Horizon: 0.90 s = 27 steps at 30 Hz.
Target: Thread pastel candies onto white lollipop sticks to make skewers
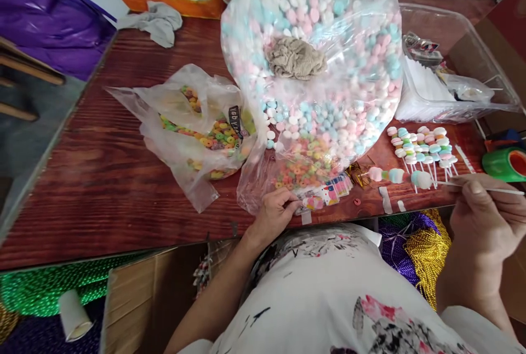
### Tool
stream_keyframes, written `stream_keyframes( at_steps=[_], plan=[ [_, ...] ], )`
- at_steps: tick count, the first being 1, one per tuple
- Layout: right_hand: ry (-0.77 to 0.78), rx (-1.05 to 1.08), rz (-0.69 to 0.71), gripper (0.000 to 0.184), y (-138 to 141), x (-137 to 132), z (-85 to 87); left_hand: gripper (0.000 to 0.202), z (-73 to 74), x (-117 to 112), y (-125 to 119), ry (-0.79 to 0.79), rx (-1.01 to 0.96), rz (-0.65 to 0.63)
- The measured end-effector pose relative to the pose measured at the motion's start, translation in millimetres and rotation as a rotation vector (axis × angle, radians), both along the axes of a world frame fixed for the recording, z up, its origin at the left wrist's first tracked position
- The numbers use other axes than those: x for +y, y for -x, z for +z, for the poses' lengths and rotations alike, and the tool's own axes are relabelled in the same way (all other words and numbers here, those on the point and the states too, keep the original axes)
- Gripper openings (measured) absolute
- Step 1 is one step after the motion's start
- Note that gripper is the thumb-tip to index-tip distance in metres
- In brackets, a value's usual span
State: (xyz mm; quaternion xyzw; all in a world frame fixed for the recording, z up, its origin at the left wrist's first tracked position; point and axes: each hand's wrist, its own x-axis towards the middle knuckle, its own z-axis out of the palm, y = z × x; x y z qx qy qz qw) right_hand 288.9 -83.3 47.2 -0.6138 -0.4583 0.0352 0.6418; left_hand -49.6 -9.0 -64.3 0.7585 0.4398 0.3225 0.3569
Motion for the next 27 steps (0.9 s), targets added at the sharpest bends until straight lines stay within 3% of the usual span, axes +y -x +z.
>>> stream_keyframes(
  at_steps=[4, 9, 13, 18, 27],
  plan=[
    [-0.126, 0.286, 0.219, 0.012, 41.3, 10.5, -0.2, 0.029, 0.2, 6.7, -2.6, 0.092, -0.028, 0.078],
    [-0.035, 0.365, 0.346, 0.01, 64.5, 21.5, -21.2, 0.028, 6.1, 9.7, -3.1, 0.111, -0.057, 0.072],
    [0.013, 0.301, 0.43, 0.007, 62.2, 26.0, -31.3, 0.032, 11.1, 7.7, -6.6, 0.068, -0.105, 0.079],
    [0.075, 0.18, 0.525, 0.008, 49.3, 26.0, -23.7, 0.032, 13.4, 5.9, -10.3, -0.015, -0.097, 0.063],
    [0.016, 0.104, 0.454, 0.007, 43.2, 21.9, -11.9, 0.033, 6.2, 3.8, -8.8, -0.102, -0.047, 0.058]
  ],
)
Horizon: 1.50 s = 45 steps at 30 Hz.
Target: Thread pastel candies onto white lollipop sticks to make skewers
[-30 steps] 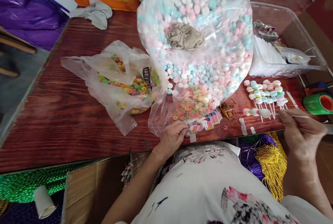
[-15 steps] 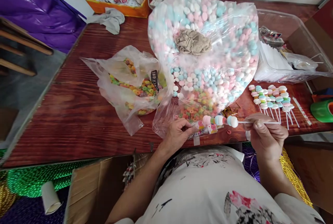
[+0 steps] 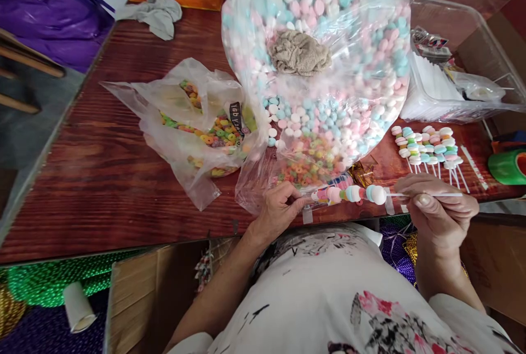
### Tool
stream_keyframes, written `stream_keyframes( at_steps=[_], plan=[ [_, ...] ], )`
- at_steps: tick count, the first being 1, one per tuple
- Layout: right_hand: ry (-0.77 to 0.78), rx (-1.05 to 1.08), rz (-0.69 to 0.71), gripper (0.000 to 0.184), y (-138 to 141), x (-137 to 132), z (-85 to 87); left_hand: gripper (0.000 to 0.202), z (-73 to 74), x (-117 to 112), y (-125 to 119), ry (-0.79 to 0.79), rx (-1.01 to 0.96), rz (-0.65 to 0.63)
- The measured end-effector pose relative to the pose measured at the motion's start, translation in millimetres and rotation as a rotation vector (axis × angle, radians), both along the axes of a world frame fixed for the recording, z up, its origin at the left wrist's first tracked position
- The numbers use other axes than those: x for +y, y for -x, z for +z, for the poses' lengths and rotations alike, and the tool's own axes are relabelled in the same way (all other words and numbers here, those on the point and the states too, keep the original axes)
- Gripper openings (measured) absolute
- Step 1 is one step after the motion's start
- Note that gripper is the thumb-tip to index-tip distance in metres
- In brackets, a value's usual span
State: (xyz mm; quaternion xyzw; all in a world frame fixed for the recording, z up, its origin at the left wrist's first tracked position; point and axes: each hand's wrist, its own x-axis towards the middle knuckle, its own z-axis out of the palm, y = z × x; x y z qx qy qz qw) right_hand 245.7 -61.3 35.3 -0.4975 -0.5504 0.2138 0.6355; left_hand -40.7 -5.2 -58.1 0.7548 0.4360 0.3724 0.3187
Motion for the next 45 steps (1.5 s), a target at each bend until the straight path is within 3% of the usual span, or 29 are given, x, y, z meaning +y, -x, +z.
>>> stream_keyframes(
  at_steps=[6, 11, 16, 23, 27, 31, 36, 40, 45],
  plan=[
    [-0.097, 0.069, -0.039, 0.008, -7.1, 2.6, 6.5, 0.035, 5.0, 0.8, -0.6, -0.002, -0.014, -0.026],
    [0.004, 0.003, -0.029, 0.008, -9.4, 0.5, 7.4, 0.031, 8.2, -1.9, -5.2, -0.031, -0.045, -0.1],
    [0.026, -0.04, 0.066, 0.008, -9.8, -3.8, 10.1, 0.032, 6.0, -7.4, -9.6, -0.041, 0.005, -0.137],
    [-0.007, -0.121, 0.296, 0.011, -7.7, -9.0, 16.2, 0.026, 12.3, -6.3, -17.5, -0.303, 0.093, -0.23],
    [-0.028, 0.002, 0.322, 0.012, -17.3, 0.1, 9.3, 0.026, 14.1, -3.6, -14.7, -0.354, 0.043, -0.282],
    [0.057, 0.101, 0.29, 0.014, -26.3, 5.3, -3.4, 0.023, 13.6, -2.6, -8.1, -0.394, 0.011, -0.348],
    [0.159, 0.039, 0.299, 0.01, -14.3, -5.5, -14.3, 0.026, 11.0, -7.0, -9.7, -0.39, -0.024, -0.383],
    [0.17, 0.129, 0.364, 0.011, -0.5, -8.2, -22.3, 0.028, 8.9, -10.8, -14.0, -0.321, -0.043, -0.355],
    [0.204, 0.328, 0.385, 0.014, 2.8, 1.8, -29.2, 0.025, 17.7, -10.5, -16.6, -0.285, 0.068, -0.146]
  ],
)
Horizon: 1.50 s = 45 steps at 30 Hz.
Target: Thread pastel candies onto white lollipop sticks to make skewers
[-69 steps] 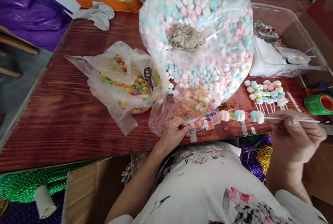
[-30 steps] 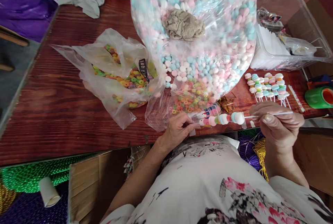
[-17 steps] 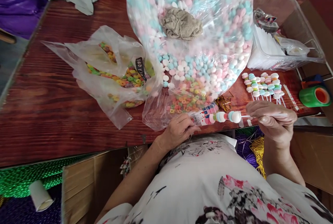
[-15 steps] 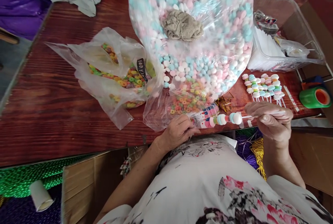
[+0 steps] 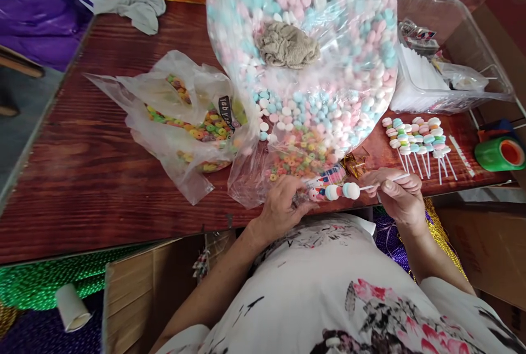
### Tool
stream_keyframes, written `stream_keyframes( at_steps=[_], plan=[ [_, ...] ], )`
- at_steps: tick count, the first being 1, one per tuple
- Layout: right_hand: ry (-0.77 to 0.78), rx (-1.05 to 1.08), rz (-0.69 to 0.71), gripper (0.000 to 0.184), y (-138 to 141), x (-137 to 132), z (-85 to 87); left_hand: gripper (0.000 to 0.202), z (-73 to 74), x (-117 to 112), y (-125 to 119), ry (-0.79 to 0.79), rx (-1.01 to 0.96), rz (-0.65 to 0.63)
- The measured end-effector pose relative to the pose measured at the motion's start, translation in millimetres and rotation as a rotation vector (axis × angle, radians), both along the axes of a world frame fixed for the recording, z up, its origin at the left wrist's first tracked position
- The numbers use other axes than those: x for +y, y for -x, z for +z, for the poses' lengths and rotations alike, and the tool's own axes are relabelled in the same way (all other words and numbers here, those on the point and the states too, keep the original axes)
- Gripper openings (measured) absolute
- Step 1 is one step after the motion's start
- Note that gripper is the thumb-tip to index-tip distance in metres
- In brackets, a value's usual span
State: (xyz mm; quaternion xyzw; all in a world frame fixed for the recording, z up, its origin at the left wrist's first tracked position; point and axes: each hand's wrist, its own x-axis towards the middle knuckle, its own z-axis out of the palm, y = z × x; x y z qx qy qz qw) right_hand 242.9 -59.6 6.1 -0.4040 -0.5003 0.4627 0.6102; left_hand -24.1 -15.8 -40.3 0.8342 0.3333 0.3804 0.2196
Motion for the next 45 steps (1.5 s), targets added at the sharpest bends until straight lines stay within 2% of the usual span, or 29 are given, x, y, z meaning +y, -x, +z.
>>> stream_keyframes(
  at_steps=[1, 3, 5, 7, 10, 13, 16, 20, 26, 28, 32, 34, 42, 45],
  plan=[
    [0.012, 0.014, -0.001, 0.014, 0.4, 1.6, -0.3, 0.032, 2.8, 0.2, -1.4, 0.01, 0.032, 0.01],
    [0.022, 0.013, 0.0, 0.015, 2.5, 3.5, 0.1, 0.04, 7.7, 0.2, -5.6, 0.103, 0.08, -0.075],
    [0.001, -0.03, 0.002, 0.016, 5.8, 3.7, 1.6, 0.033, 11.0, -0.4, -10.8, 0.288, 0.085, -0.191],
    [-0.045, -0.109, 0.019, 0.013, 8.3, 3.0, 4.3, 0.03, 12.5, -1.2, -15.2, 0.509, 0.05, -0.253],
    [-0.124, -0.202, 0.02, 0.011, 6.9, 2.7, 9.7, 0.034, 12.9, -1.2, -16.8, 0.796, -0.075, -0.269],
    [-0.145, -0.181, -0.071, 0.01, 1.8, 4.8, 13.5, 0.046, 13.3, -0.7, -13.0, 0.931, -0.216, -0.208],
    [-0.136, -0.149, -0.092, 0.009, -0.5, 7.2, 13.1, 0.05, 14.8, -2.1, -10.5, 0.89, -0.204, -0.134],
    [-0.158, -0.169, 0.046, 0.011, 2.2, 8.9, 12.6, 0.037, 16.4, -6.4, -15.5, 0.79, -0.078, -0.095],
    [-0.134, -0.199, 0.18, 0.009, 9.4, 16.4, 20.9, 0.038, 17.6, -5.8, -22.1, 0.835, -0.053, -0.194],
    [-0.114, -0.212, 0.156, 0.008, 12.4, 19.0, 21.5, 0.04, 18.0, -5.3, -20.9, 0.8, -0.028, -0.195],
    [-0.005, -0.19, 0.038, 0.01, 18.5, 20.7, 17.9, 0.038, 19.4, -7.4, -18.2, 0.624, 0.14, -0.107],
    [0.029, -0.185, 0.024, 0.011, 22.3, 20.3, 15.3, 0.037, 20.6, -8.2, -18.1, 0.599, 0.183, -0.098],
    [-0.016, -0.199, 0.071, 0.013, 42.3, 21.6, 5.1, 0.034, 24.6, 1.5, -18.5, 0.967, -0.027, -0.302],
    [-0.056, -0.197, 0.11, 0.009, 40.7, 26.8, 6.7, 0.055, 25.8, 3.0, -16.9, 1.01, -0.059, -0.345]
  ],
)
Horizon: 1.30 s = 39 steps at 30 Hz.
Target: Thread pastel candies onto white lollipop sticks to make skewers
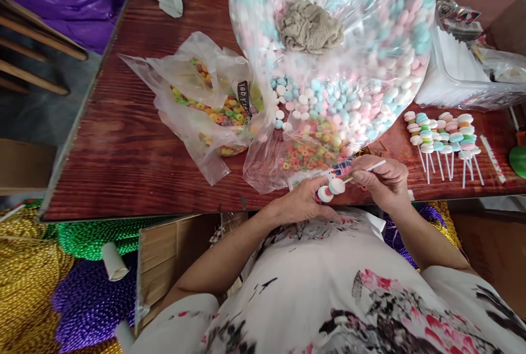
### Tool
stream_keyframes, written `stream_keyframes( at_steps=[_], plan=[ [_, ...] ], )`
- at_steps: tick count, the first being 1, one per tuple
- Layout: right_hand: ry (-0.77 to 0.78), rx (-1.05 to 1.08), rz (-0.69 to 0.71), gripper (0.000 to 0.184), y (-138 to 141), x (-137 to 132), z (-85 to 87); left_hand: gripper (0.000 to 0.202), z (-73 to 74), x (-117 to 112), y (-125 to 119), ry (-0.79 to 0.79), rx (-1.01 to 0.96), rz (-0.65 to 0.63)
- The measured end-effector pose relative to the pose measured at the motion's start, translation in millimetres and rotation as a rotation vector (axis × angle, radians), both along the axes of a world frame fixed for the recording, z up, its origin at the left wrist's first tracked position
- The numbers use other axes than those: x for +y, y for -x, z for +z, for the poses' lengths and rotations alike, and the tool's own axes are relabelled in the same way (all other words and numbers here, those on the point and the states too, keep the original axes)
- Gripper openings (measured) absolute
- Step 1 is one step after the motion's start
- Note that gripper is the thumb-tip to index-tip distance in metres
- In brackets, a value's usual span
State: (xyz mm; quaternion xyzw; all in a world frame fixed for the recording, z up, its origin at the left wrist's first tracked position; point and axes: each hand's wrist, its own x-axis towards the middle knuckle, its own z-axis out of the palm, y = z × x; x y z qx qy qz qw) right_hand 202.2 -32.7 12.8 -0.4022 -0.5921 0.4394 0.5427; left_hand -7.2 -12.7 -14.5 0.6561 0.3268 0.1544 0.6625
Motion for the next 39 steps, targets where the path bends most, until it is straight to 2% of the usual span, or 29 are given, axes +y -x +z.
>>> stream_keyframes(
  at_steps=[3, 7, 9, 11, 13, 17, 19, 23, 28, 31, 33, 35, 39],
  plan=[
    [-0.002, -0.032, 0.025, 0.006, -7.8, 9.1, 6.6, 0.078, 1.0, -0.8, 2.5, 0.059, -0.047, -0.015],
    [-0.018, 0.003, 0.128, 0.007, -15.2, 24.2, 12.9, 0.065, 1.2, -0.6, 5.3, 0.277, -0.088, -0.164],
    [-0.009, 0.04, 0.174, 0.009, -15.3, 29.9, 12.6, 0.065, 2.4, 1.7, 5.8, 0.394, -0.137, -0.226],
    [0.027, 0.058, 0.194, 0.011, -13.8, 32.5, 11.0, 0.077, 4.4, 5.8, 6.1, 0.489, -0.202, -0.211],
    [0.059, 0.069, 0.196, 0.013, -11.9, 31.5, 9.4, 0.092, 6.4, 11.2, 6.8, 0.528, -0.255, -0.133],
    [0.044, 0.085, 0.1, 0.01, -9.5, 22.9, 9.0, 0.101, 6.2, 21.6, 10.1, 0.49, -0.301, 0.078],
    [0.021, 0.082, 0.057, 0.01, -9.3, 19.2, 9.1, 0.104, 4.1, 23.8, 11.2, 0.473, -0.296, 0.131],
    [0.016, 0.028, 0.084, 0.012, -8.5, 19.3, 7.2, 0.103, -0.6, 22.0, 7.5, 0.364, -0.26, 0.077],
    [-0.069, -0.034, 0.223, 0.01, -7.7, 25.9, 5.0, 0.096, 1.3, 20.7, -0.4, 0.045, -0.179, -0.008],
    [-0.042, 0.0, 0.112, 0.008, -9.3, 30.0, 2.2, 0.102, 7.2, 22.8, 0.1, -0.067, -0.132, -0.007],
    [0.05, 0.06, -0.026, 0.007, -9.9, 32.8, -1.7, 0.108, 10.8, 23.3, 1.3, -0.054, -0.12, -0.004],
    [0.135, 0.1, -0.108, 0.015, -8.3, 34.8, -6.0, 0.114, 12.4, 22.2, 0.9, -0.02, -0.125, 0.009],
    [0.215, 0.112, -0.087, 0.028, 3.3, 34.9, -10.3, 0.115, 9.1, 17.5, -9.5, -0.042, -0.098, 0.067]
  ],
)
